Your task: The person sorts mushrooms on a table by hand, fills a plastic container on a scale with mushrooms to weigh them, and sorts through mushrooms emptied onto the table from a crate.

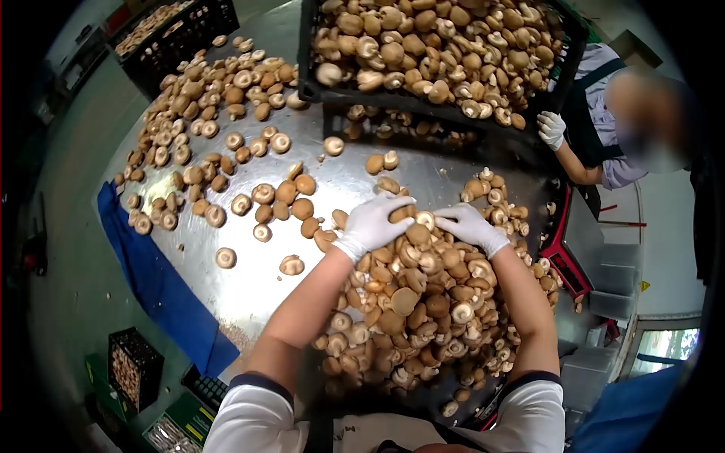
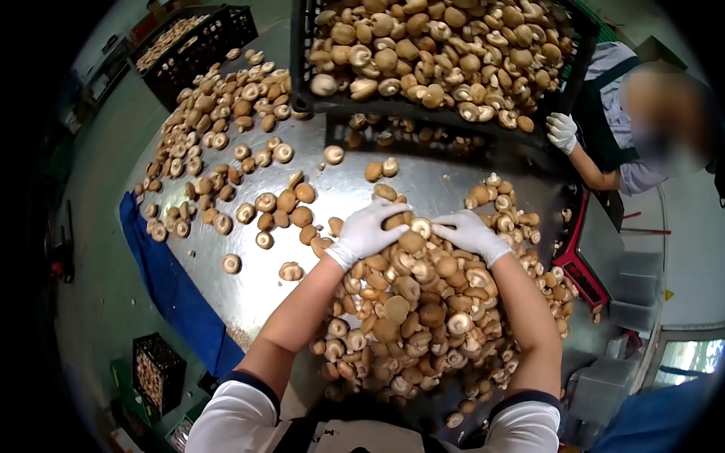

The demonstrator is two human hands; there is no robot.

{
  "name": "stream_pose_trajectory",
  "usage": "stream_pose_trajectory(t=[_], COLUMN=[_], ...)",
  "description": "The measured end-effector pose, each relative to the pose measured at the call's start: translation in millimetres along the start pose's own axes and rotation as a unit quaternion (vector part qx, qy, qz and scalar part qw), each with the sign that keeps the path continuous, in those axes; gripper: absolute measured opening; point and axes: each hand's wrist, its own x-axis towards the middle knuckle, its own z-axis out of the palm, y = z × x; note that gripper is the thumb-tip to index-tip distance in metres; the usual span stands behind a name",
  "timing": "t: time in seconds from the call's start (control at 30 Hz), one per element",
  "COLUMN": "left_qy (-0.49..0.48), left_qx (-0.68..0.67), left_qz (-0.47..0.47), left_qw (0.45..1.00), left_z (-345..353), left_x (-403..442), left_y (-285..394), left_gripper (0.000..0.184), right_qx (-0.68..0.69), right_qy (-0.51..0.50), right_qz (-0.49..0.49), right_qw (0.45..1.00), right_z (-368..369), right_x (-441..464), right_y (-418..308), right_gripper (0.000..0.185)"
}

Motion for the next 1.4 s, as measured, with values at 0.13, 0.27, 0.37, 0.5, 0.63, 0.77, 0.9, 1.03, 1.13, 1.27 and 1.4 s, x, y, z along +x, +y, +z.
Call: stream_pose_trajectory(t=[0.13, 0.27, 0.37, 0.5, 0.63, 0.77, 0.9, 1.03, 1.13, 1.27, 1.4], left_qy=[-0.006, -0.065, -0.027, -0.057, 0.112, 0.388, 0.543, 0.557, 0.561, 0.664, 0.682], left_qx=[-0.040, -0.057, -0.101, -0.113, -0.160, -0.159, -0.210, -0.004, 0.098, -0.174, -0.263], left_qz=[-0.010, -0.014, 0.036, 0.047, 0.083, 0.012, -0.061, -0.088, -0.091, -0.112, -0.146], left_qw=[0.999, 0.996, 0.994, 0.991, 0.977, 0.908, 0.811, 0.826, 0.817, 0.719, 0.666], left_z=[20.1, 20.7, 33.0, 13.9, -26.7, -60.2, -86.1, -84.6, -81.7, -77.8, -76.7], left_x=[-24.1, -47.3, -66.1, -84.7, -105.7, -140.6, -158.9, -164.4, -163.9, -162.4, -161.5], left_y=[5.4, 17.0, 18.0, 28.6, 13.0, -37.9, -117.2, -135.4, -131.6, -120.4, -124.5], left_gripper=[0.043, 0.045, 0.048, 0.049, 0.034, 0.020, 0.033, 0.041, 0.044, 0.038, 0.038], right_qx=[-0.077, -0.143, -0.085, -0.135, -0.008, -0.022, -0.096, -0.270, -0.340, -0.229, -0.220], right_qy=[-0.008, -0.053, -0.065, -0.001, 0.274, 0.496, 0.588, 0.624, 0.619, 0.554, 0.529], right_qz=[-0.002, -0.032, 0.033, -0.036, -0.047, -0.095, -0.221, -0.252, -0.236, -0.213, -0.195], right_qw=[0.997, 0.988, 0.994, 0.990, 0.960, 0.863, 0.772, 0.689, 0.667, 0.771, 0.796], right_z=[9.7, 23.2, 30.3, 36.3, 22.0, -19.0, -87.1, -152.7, -193.6, -207.9, -163.5], right_x=[-28.2, -46.3, -68.7, -86.6, -95.0, -83.3, -56.4, -25.3, 9.0, 24.1, 34.1], right_y=[-10.6, 5.7, -4.0, -6.3, -19.0, -13.9, -54.7, -115.2, -133.6, -133.5, -132.6], right_gripper=[0.037, 0.039, 0.045, 0.042, 0.022, 0.017, 0.033, 0.053, 0.050, 0.036, 0.024])
